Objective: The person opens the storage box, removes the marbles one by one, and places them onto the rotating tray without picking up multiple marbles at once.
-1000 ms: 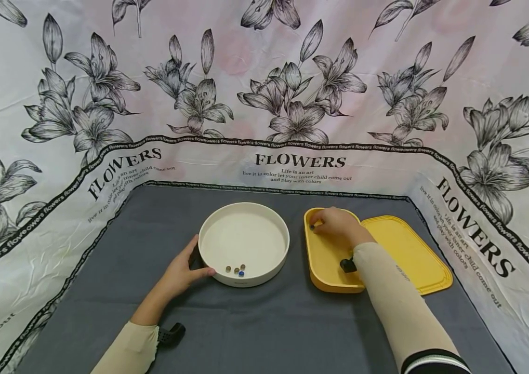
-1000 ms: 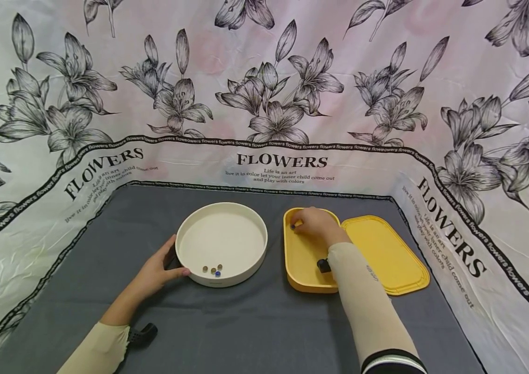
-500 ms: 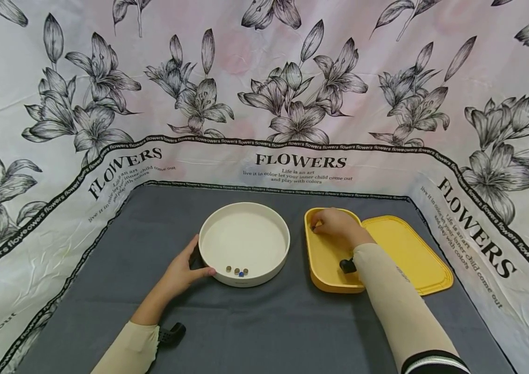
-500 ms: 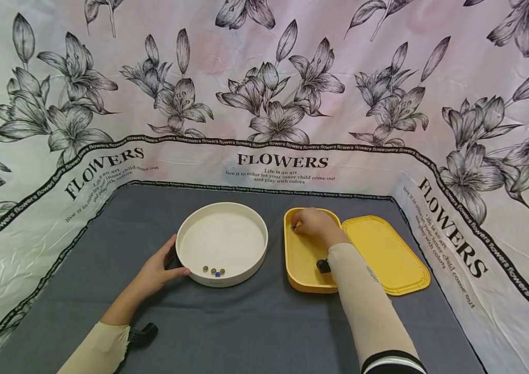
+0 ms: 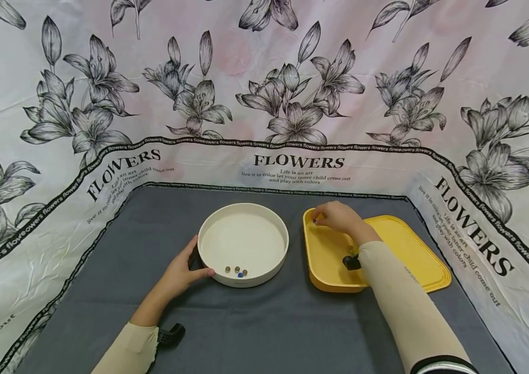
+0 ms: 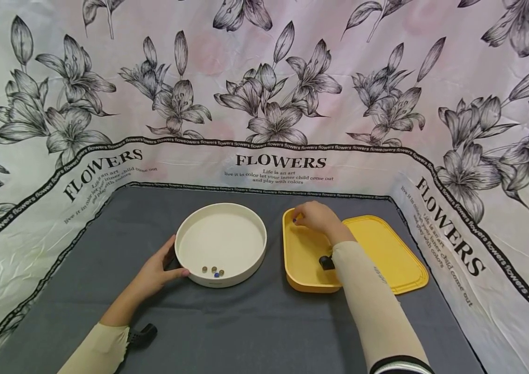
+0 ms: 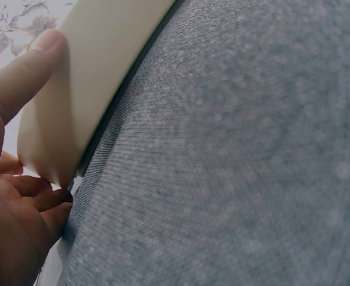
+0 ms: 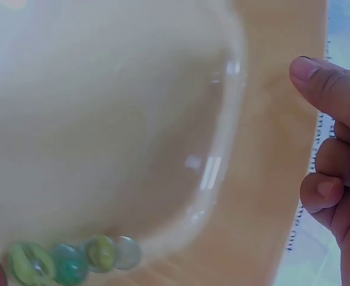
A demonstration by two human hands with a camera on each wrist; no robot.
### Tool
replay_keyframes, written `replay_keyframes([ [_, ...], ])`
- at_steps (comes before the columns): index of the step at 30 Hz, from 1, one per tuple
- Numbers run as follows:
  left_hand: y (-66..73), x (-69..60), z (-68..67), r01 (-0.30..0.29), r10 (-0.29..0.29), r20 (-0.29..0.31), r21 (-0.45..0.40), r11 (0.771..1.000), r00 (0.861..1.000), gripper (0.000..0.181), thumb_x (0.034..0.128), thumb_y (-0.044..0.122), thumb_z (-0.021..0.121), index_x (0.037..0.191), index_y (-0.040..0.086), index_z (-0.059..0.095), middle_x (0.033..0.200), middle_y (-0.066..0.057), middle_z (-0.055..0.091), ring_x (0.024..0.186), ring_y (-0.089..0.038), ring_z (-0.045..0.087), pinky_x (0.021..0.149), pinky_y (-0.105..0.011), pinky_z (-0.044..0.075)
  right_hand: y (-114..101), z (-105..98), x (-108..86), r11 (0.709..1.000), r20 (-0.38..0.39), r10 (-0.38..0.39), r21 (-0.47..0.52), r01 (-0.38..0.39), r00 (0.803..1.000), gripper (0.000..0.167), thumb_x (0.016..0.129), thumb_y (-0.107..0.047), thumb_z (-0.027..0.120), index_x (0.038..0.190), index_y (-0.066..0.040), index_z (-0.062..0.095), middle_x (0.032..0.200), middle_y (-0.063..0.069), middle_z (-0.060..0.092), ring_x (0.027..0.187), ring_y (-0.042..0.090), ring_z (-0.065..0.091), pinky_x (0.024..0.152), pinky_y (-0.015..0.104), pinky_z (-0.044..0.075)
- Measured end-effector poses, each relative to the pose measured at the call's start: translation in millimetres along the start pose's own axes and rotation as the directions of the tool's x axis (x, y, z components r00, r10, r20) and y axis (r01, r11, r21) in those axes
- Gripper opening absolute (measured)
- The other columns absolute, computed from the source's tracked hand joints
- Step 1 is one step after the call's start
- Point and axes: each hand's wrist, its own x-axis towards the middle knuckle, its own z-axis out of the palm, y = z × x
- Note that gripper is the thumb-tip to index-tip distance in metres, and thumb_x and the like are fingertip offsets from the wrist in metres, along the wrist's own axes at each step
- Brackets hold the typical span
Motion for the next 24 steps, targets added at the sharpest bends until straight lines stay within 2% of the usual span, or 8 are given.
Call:
replay_keyframes([
  [7,0.5,-0.4,0.9,-0.023,0.024,0.009,-0.046,0.999,1.000,0.121,0.0806,0.034,0.089,0.165,0.002,0.008,0.171,-0.017,0.011,0.155,-0.038,0.023,0.123,-0.055,0.026,-8.4,-12.7,-1.4,1.000,-0.009,-0.014,0.005,0.014,1.000,0.021,0.098,-0.020,0.073,0.117,-0.017,0.078,0.116,0.001,0.076,0.099,0.020,0.070,0.087,0.044,0.057],
  [24,1.3,-0.9,0.2,-0.023,0.023,0.008,-0.035,0.999,1.000,0.120,0.0810,0.034,0.089,0.164,0.001,0.009,0.170,-0.019,0.012,0.154,-0.039,0.024,0.122,-0.056,0.027,-33.3,-37.8,-2.7,0.998,-0.003,-0.065,-0.016,0.065,0.998,0.020,0.101,-0.019,0.068,0.119,-0.018,0.077,0.118,0.000,0.075,0.108,0.023,0.070,0.092,0.047,0.057],
])
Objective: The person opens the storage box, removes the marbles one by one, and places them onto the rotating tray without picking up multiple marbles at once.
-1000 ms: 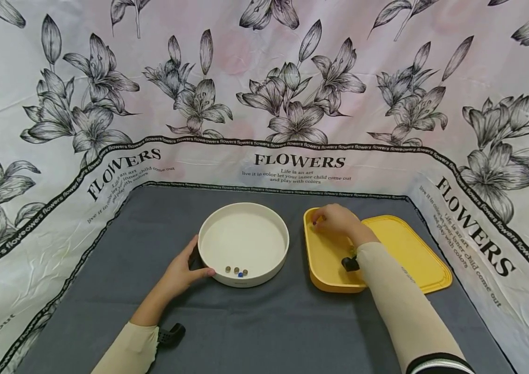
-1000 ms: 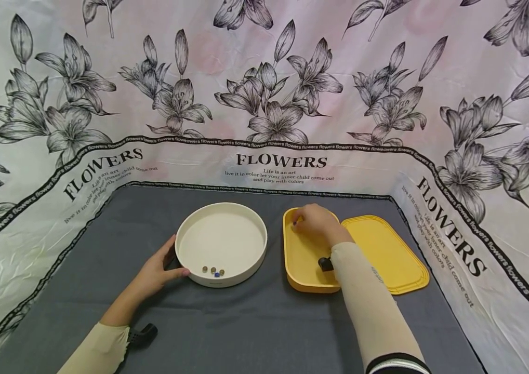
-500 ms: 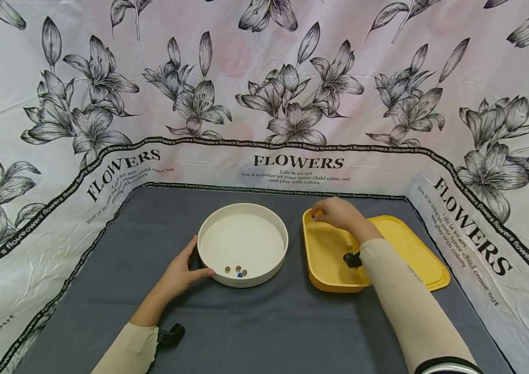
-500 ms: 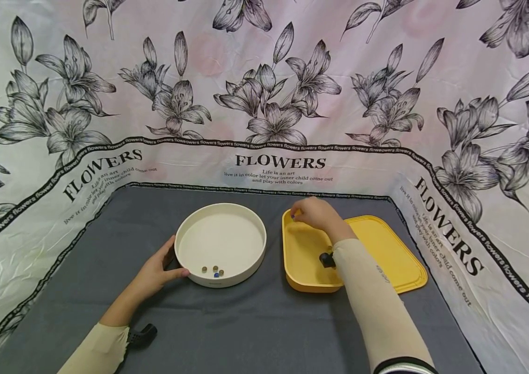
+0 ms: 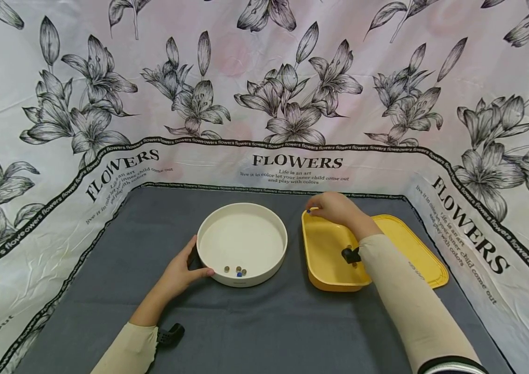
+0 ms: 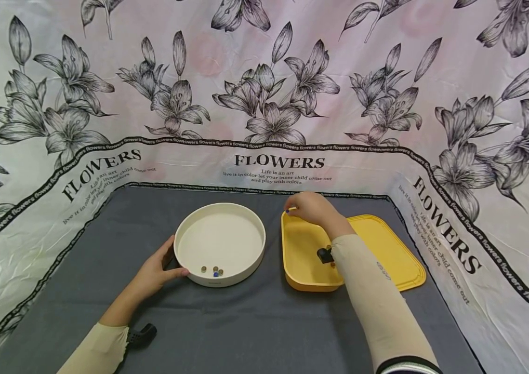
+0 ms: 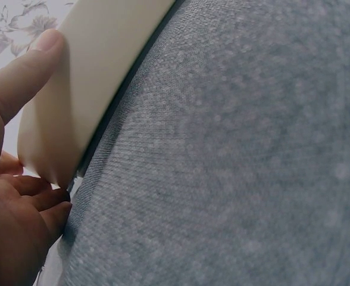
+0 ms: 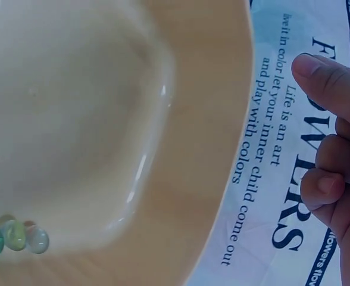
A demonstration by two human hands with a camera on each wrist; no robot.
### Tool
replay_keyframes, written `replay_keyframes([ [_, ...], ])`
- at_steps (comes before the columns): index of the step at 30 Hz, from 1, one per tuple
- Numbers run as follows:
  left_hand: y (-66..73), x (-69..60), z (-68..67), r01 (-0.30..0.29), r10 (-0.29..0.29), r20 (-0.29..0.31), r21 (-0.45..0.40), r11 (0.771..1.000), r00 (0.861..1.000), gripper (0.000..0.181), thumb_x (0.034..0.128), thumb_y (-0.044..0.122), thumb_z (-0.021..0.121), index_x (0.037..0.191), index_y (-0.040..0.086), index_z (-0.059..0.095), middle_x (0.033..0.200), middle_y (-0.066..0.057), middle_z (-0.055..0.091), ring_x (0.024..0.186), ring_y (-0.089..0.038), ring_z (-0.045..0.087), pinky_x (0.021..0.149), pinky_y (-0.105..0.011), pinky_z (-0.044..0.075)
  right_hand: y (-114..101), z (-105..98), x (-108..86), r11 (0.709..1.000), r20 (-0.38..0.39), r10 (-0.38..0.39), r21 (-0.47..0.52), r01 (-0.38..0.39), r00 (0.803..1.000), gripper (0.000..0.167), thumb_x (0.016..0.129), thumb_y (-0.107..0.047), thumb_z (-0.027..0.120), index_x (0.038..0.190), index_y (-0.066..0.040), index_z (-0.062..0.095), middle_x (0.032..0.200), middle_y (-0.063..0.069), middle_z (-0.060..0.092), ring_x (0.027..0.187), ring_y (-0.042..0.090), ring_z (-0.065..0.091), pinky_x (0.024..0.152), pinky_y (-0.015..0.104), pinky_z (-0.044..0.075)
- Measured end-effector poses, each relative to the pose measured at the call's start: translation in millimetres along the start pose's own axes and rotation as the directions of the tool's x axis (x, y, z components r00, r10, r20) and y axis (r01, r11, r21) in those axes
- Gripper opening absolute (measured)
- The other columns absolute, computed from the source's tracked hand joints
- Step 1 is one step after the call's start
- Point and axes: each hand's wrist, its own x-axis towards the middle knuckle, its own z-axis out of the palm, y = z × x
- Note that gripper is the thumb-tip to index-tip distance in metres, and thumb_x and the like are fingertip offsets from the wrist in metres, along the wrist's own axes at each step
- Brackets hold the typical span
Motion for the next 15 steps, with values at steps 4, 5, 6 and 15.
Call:
replay_keyframes([
  [4,2.1,-0.2,-0.4,0.000,0.000,-0.005,-0.001,1.000,1.000,0.121,0.0801,0.034,0.090,0.164,0.001,0.010,0.170,-0.018,0.013,0.154,-0.038,0.025,0.122,-0.055,0.028,-7.1,-4.5,1.2,1.000,0.000,-0.005,-0.004,0.005,1.000,0.021,0.101,-0.019,0.068,0.120,-0.019,0.077,0.118,-0.001,0.075,0.109,0.023,0.070,0.094,0.046,0.057],
  [5,2.5,-0.2,-0.4,-0.001,0.001,-0.007,-0.001,1.000,1.000,0.121,0.0800,0.034,0.090,0.164,0.001,0.010,0.170,-0.018,0.013,0.154,-0.038,0.025,0.122,-0.055,0.028,-9.0,-5.5,1.6,1.000,0.001,-0.007,-0.004,0.007,1.000,0.021,0.101,-0.019,0.068,0.120,-0.019,0.077,0.118,-0.001,0.075,0.108,0.023,0.070,0.093,0.046,0.057],
  [6,2.6,-0.2,-0.4,-0.001,0.001,-0.009,0.001,1.000,1.000,0.121,0.0800,0.034,0.090,0.164,0.001,0.010,0.170,-0.019,0.013,0.154,-0.038,0.025,0.122,-0.055,0.028,-10.9,-6.5,2.2,1.000,0.002,-0.008,-0.002,0.008,1.000,0.021,0.101,-0.019,0.068,0.120,-0.019,0.077,0.118,-0.001,0.075,0.108,0.023,0.070,0.094,0.046,0.057],
  [15,0.8,-1.5,0.0,-0.004,0.004,-0.008,0.004,1.000,1.000,0.123,0.0789,0.037,0.090,0.164,0.000,0.010,0.170,-0.020,0.013,0.153,-0.040,0.025,0.121,-0.055,0.029,-21.5,-8.2,10.8,0.998,0.003,-0.056,-0.012,0.056,0.998,0.022,0.100,-0.018,0.069,0.121,-0.018,0.076,0.119,-0.001,0.075,0.111,0.023,0.069,0.096,0.045,0.056],
])
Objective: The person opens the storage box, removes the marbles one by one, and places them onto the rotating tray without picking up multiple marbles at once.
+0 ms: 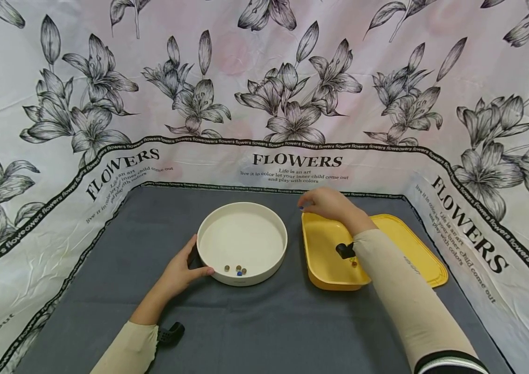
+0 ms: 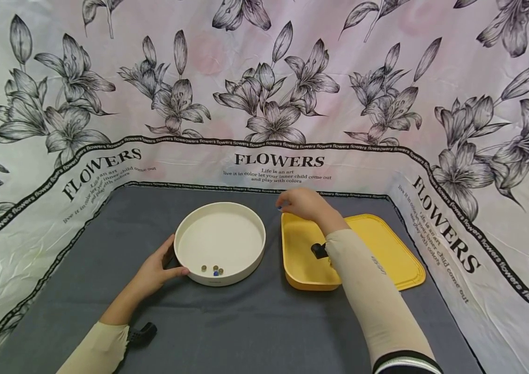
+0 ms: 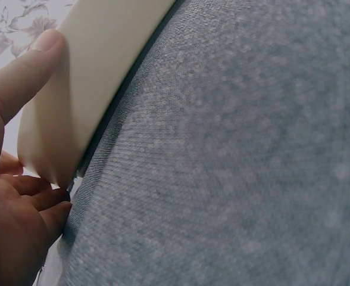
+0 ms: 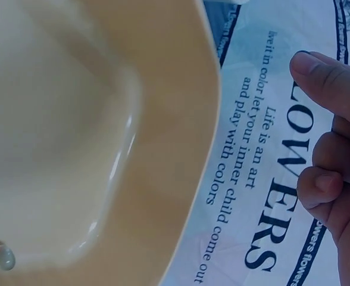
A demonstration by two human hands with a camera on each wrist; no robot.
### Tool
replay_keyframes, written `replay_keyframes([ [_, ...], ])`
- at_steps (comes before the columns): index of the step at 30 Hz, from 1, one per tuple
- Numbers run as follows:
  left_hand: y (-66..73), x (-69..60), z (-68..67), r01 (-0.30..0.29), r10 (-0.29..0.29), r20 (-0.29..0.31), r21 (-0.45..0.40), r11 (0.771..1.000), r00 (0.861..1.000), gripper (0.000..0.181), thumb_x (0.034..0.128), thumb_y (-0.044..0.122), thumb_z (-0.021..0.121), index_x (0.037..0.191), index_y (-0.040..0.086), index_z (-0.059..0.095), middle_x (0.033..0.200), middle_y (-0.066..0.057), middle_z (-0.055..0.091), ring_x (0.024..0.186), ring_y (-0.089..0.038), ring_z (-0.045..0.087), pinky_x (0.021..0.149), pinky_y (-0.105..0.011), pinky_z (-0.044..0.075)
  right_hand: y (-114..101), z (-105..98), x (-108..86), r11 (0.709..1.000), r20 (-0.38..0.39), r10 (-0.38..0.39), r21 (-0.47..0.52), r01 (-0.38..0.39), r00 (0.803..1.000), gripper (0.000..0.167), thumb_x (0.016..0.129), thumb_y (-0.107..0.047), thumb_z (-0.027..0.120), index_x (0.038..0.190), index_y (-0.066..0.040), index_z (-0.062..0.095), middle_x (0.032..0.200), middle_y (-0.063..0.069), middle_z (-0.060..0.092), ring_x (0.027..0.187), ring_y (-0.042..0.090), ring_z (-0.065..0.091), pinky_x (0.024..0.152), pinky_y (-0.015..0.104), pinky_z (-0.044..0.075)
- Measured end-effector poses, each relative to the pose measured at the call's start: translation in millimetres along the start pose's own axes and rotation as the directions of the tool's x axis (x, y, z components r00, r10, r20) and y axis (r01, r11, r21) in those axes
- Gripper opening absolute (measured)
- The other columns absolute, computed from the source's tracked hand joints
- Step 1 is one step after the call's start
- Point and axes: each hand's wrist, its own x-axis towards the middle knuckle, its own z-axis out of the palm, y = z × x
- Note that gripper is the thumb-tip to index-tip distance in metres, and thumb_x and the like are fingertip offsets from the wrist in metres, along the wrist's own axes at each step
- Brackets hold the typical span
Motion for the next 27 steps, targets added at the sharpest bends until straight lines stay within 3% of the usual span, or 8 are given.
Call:
replay_keyframes([
  [21,1.8,-0.9,0.7,0.015,-0.015,0.000,-0.004,1.000,1.000,0.121,0.0801,0.036,0.089,0.165,0.002,0.010,0.170,-0.018,0.014,0.154,-0.038,0.025,0.121,-0.055,0.029,-32.7,-0.8,30.9,0.997,0.020,-0.069,-0.020,0.070,0.997,0.019,0.099,-0.022,0.071,0.117,-0.024,0.076,0.116,-0.004,0.074,0.095,0.014,0.071,0.085,0.038,0.059],
  [27,3.8,-1.0,0.3,0.016,-0.016,0.002,-0.007,1.000,1.000,0.123,0.0791,0.039,0.089,0.164,0.001,0.009,0.170,-0.018,0.014,0.153,-0.038,0.026,0.121,-0.055,0.029,-40.3,2.3,40.5,0.996,0.026,-0.083,-0.038,0.084,0.996,0.020,0.099,-0.022,0.071,0.118,-0.026,0.076,0.116,-0.007,0.074,0.103,0.015,0.071,0.088,0.038,0.059],
])
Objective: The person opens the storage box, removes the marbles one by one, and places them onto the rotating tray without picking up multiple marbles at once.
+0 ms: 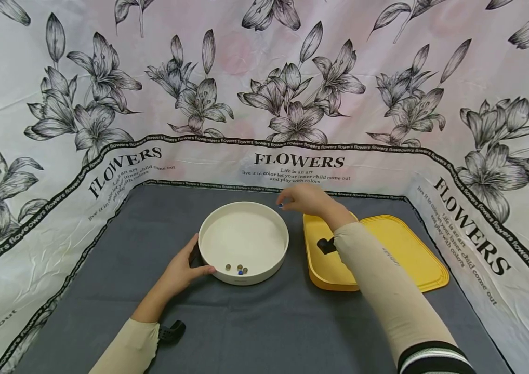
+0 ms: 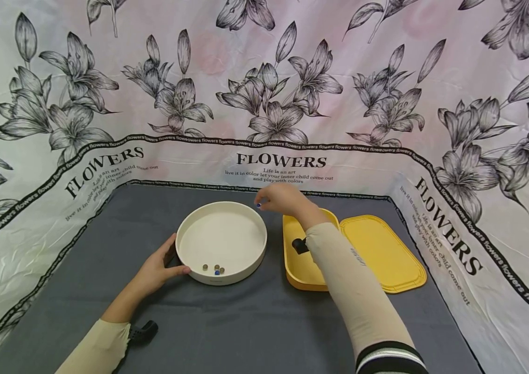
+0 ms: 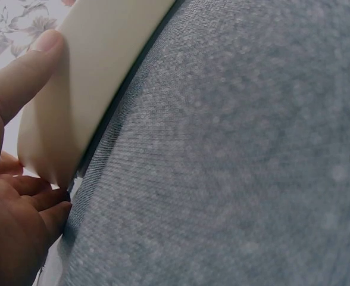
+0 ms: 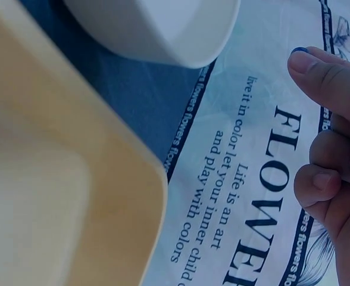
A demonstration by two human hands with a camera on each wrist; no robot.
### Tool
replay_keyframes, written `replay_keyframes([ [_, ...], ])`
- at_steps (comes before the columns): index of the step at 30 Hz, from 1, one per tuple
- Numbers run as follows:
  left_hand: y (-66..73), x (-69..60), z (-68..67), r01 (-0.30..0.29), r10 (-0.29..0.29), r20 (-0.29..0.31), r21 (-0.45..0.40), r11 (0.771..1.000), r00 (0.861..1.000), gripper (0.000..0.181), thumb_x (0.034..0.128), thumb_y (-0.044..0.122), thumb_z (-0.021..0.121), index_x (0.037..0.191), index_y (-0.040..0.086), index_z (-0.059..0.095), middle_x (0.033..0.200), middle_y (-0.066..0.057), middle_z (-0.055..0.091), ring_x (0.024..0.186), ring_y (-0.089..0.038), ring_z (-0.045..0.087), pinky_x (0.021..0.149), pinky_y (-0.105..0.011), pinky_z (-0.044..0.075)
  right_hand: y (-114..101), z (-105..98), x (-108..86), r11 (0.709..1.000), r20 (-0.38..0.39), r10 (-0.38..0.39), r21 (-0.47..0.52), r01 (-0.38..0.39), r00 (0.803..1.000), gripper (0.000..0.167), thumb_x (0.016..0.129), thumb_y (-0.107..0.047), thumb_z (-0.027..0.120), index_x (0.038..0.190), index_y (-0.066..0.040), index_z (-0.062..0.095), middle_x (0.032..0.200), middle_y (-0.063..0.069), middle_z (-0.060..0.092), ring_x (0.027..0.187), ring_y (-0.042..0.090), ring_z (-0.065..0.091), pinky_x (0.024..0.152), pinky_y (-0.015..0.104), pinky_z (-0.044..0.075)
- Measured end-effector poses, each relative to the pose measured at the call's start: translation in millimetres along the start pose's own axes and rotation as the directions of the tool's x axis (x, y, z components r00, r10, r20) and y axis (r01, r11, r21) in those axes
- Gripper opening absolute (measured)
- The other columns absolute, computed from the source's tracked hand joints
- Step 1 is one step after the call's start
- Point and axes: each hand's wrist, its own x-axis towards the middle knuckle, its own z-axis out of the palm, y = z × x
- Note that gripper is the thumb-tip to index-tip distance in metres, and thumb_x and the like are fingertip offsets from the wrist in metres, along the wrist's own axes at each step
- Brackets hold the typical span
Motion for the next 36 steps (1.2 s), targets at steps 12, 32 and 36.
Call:
replay_keyframes([
  [12,-0.2,0.9,-1.4,-0.013,0.013,-0.001,0.009,1.000,1.000,0.124,0.0782,0.041,0.089,0.164,0.000,0.010,0.170,-0.019,0.014,0.153,-0.039,0.026,0.121,-0.055,0.030,-17.5,6.5,21.8,0.999,0.031,-0.028,0.034,0.027,0.999,0.022,0.099,-0.020,0.072,0.120,-0.019,0.077,0.116,-0.004,0.075,0.103,0.016,0.071,0.090,0.037,0.059],
  [32,1.6,-0.4,-1.3,-0.004,0.004,0.000,-0.013,1.000,1.000,0.122,0.0791,0.038,0.089,0.165,0.002,0.010,0.170,-0.019,0.015,0.153,-0.038,0.026,0.121,-0.055,0.029,-38.0,34.1,59.0,0.995,0.101,-0.027,0.095,0.017,0.995,0.026,0.099,-0.023,0.071,0.123,-0.016,0.075,0.108,-0.004,0.073,0.094,0.017,0.064,0.082,0.035,0.056],
  [36,1.0,-0.4,-1.2,-0.008,0.008,0.001,-0.009,1.000,1.000,0.121,0.0802,0.037,0.089,0.164,0.000,0.010,0.170,-0.020,0.015,0.153,-0.039,0.026,0.121,-0.055,0.029,-40.3,39.0,63.0,0.994,0.136,-0.011,0.107,-0.003,0.991,0.027,0.099,-0.025,0.070,0.124,-0.016,0.075,0.102,-0.005,0.070,0.088,0.017,0.061,0.075,0.032,0.054],
])
